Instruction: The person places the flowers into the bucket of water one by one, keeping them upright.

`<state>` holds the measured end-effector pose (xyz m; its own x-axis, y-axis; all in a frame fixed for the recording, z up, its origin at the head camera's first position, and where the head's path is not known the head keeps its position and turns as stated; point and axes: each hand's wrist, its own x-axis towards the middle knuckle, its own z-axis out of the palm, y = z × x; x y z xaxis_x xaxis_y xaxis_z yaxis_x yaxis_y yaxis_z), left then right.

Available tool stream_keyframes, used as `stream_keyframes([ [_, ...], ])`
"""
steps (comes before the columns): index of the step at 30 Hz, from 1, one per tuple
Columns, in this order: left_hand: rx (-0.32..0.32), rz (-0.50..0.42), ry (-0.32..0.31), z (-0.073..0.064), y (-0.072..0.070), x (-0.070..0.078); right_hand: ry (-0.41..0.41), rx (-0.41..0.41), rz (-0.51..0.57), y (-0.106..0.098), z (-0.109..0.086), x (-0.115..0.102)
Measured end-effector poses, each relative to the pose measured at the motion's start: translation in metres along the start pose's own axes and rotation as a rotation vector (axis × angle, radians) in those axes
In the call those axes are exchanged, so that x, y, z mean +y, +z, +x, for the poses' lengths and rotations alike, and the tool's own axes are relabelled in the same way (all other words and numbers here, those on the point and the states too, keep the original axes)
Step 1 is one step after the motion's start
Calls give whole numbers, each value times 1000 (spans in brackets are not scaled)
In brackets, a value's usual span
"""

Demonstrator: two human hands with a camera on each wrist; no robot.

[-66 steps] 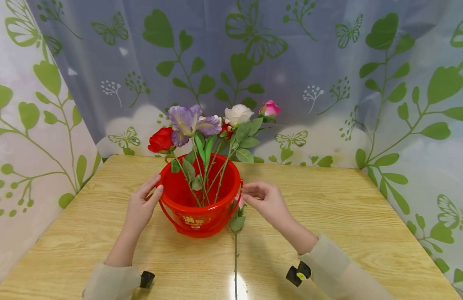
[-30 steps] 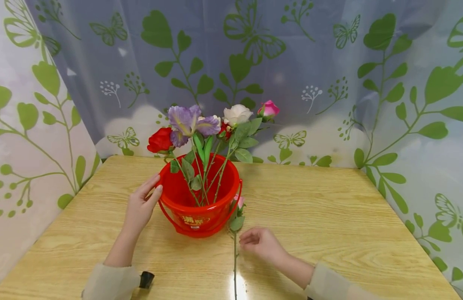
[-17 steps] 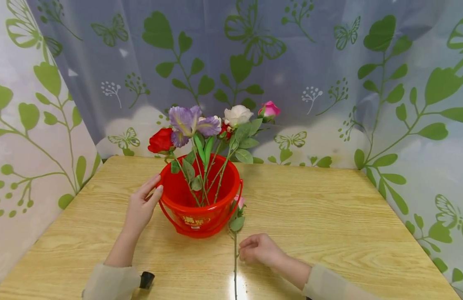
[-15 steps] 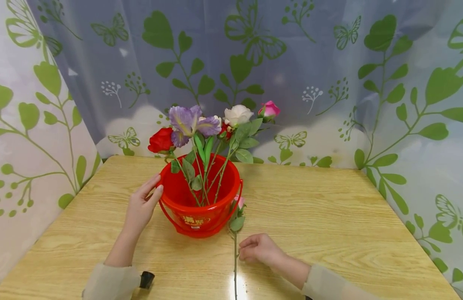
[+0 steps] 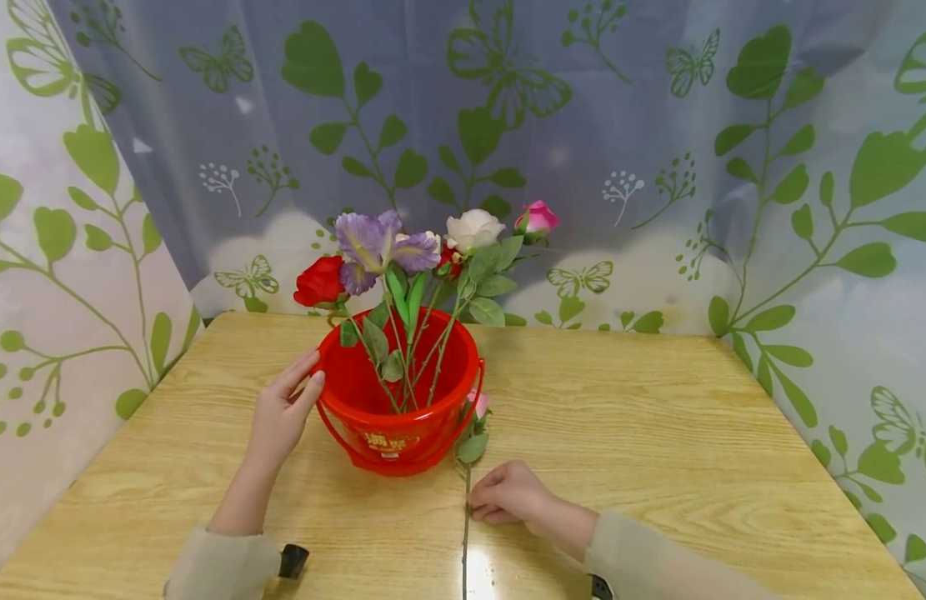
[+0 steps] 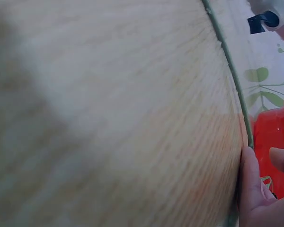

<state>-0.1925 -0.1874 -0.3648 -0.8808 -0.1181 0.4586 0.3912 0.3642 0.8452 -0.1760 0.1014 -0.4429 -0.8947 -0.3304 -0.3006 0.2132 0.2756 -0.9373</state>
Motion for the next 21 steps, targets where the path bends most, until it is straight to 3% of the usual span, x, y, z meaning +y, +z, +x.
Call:
stream_keyframes([
  [5,7,12,-9,-2,1,8,5,29,-88,4,3,-3],
  [11,7,8,-2,-3,1,7,18,42,-153,7,8,-3],
  [21,6,10,-2,-3,0,8,13,20,-140,5,12,-1],
])
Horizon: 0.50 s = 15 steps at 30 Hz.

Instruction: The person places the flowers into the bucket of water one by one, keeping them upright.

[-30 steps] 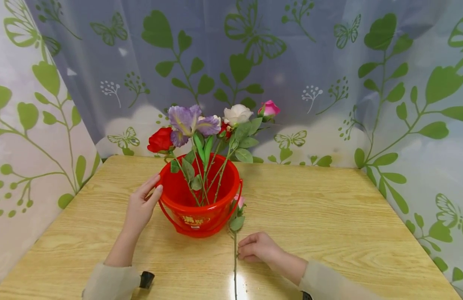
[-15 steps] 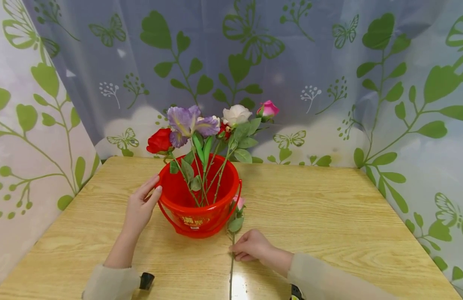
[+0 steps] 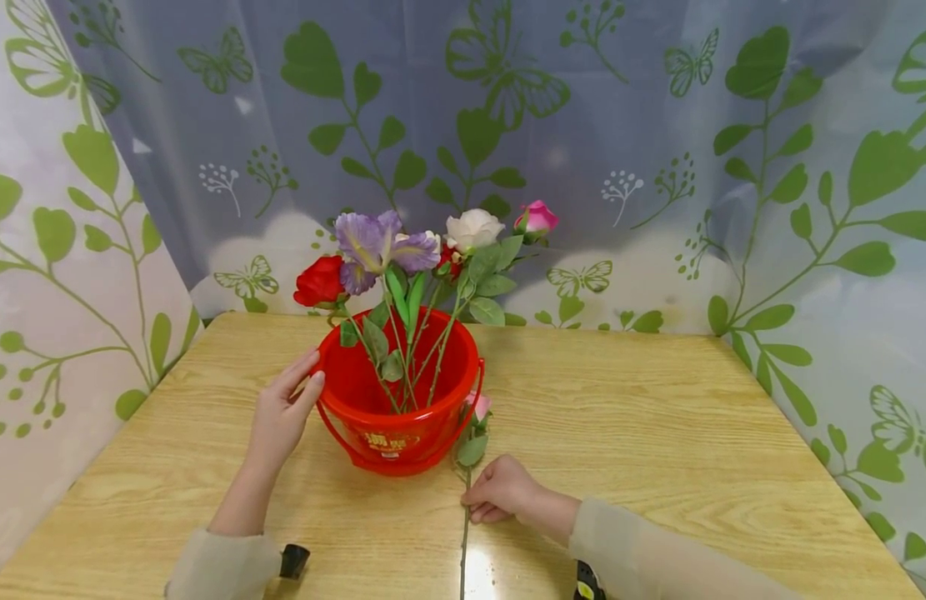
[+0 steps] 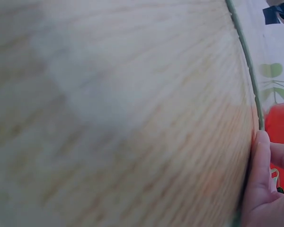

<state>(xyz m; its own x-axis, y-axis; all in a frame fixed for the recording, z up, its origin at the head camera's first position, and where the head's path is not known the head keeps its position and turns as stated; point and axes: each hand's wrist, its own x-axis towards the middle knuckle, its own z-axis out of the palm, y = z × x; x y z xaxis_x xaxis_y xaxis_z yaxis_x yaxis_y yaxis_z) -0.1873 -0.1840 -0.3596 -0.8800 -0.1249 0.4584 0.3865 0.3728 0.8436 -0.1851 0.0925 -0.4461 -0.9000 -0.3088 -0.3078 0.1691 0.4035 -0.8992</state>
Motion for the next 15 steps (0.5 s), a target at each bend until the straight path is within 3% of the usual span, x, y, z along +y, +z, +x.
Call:
stream_keyframes([
  [15,-15,-2,-3,0,-1,1,33,4,193,-13,-4,-3],
])
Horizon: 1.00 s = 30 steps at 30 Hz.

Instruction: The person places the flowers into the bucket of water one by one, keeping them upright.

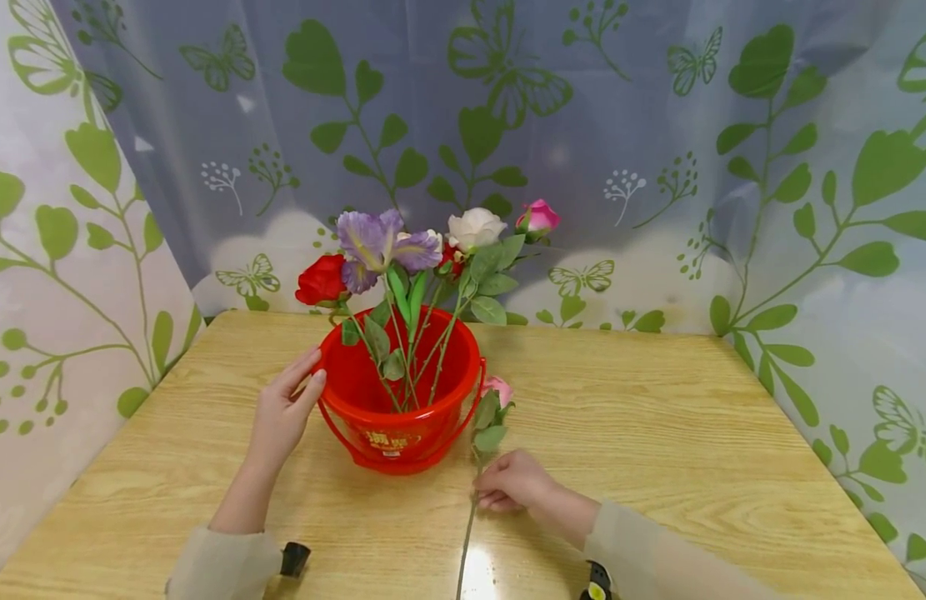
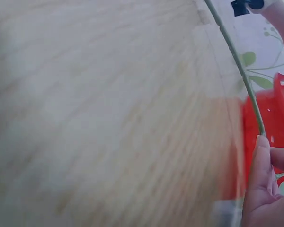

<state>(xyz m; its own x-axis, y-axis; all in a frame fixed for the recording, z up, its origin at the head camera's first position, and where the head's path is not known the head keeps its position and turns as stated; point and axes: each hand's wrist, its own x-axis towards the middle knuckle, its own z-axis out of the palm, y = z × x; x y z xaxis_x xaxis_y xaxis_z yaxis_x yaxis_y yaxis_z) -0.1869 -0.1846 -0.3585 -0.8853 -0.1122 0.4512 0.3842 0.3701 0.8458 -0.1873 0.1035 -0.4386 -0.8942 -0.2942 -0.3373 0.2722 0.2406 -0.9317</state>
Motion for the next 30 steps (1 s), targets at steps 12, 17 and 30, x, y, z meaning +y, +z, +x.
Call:
stream_keyframes([
  [12,-10,0,-8,2,-1,-11,-133,59,8,-20,-12,-19],
  [17,-6,-6,-1,5,-1,-28,-167,79,-11,-26,-19,-30],
  [30,4,8,22,6,0,-33,-267,107,-29,-37,-31,-59],
])
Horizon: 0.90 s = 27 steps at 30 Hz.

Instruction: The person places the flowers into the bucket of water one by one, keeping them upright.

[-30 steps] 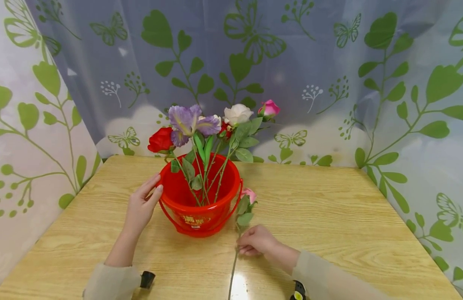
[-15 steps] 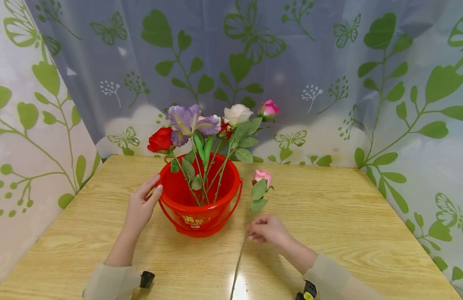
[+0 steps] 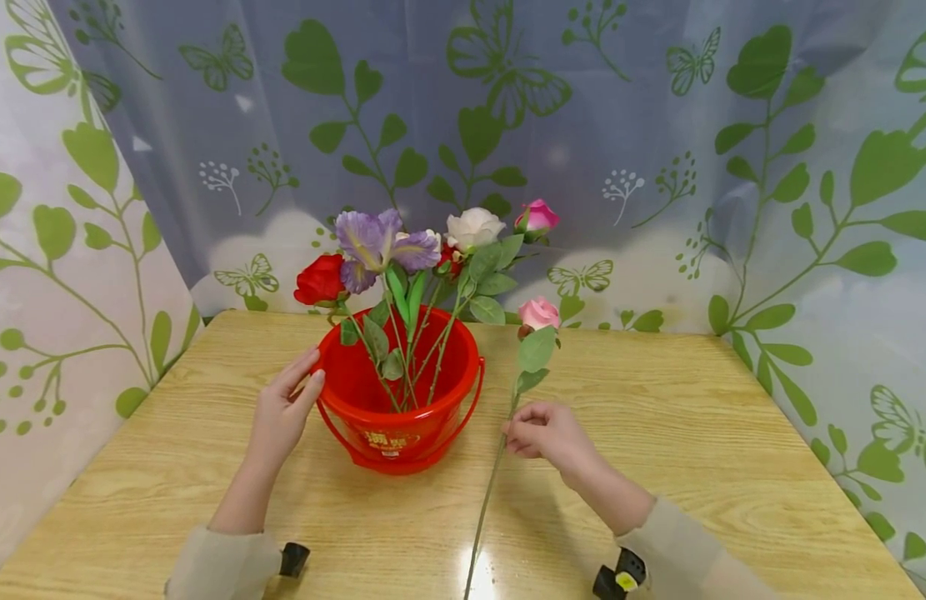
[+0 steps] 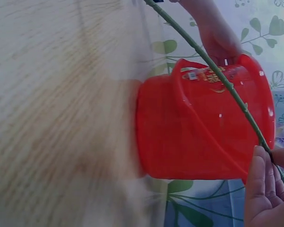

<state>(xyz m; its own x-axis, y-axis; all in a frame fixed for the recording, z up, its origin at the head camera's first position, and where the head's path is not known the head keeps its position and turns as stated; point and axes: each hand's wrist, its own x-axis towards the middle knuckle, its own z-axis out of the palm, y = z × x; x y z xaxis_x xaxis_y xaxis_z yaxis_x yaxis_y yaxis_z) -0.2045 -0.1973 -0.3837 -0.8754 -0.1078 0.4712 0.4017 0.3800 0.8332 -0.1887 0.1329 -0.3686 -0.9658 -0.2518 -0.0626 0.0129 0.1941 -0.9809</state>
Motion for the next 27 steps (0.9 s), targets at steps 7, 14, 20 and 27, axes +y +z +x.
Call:
stream_keyframes([
  [7,-5,-12,7,0,0,1,-38,-5,26,-3,2,-19],
  [14,0,-10,5,0,-1,0,-84,35,58,-7,3,-47],
  [20,2,-9,16,1,-1,-2,-147,84,113,-10,3,-71],
  [27,3,-13,8,0,-1,0,-230,132,173,-13,2,-94],
])
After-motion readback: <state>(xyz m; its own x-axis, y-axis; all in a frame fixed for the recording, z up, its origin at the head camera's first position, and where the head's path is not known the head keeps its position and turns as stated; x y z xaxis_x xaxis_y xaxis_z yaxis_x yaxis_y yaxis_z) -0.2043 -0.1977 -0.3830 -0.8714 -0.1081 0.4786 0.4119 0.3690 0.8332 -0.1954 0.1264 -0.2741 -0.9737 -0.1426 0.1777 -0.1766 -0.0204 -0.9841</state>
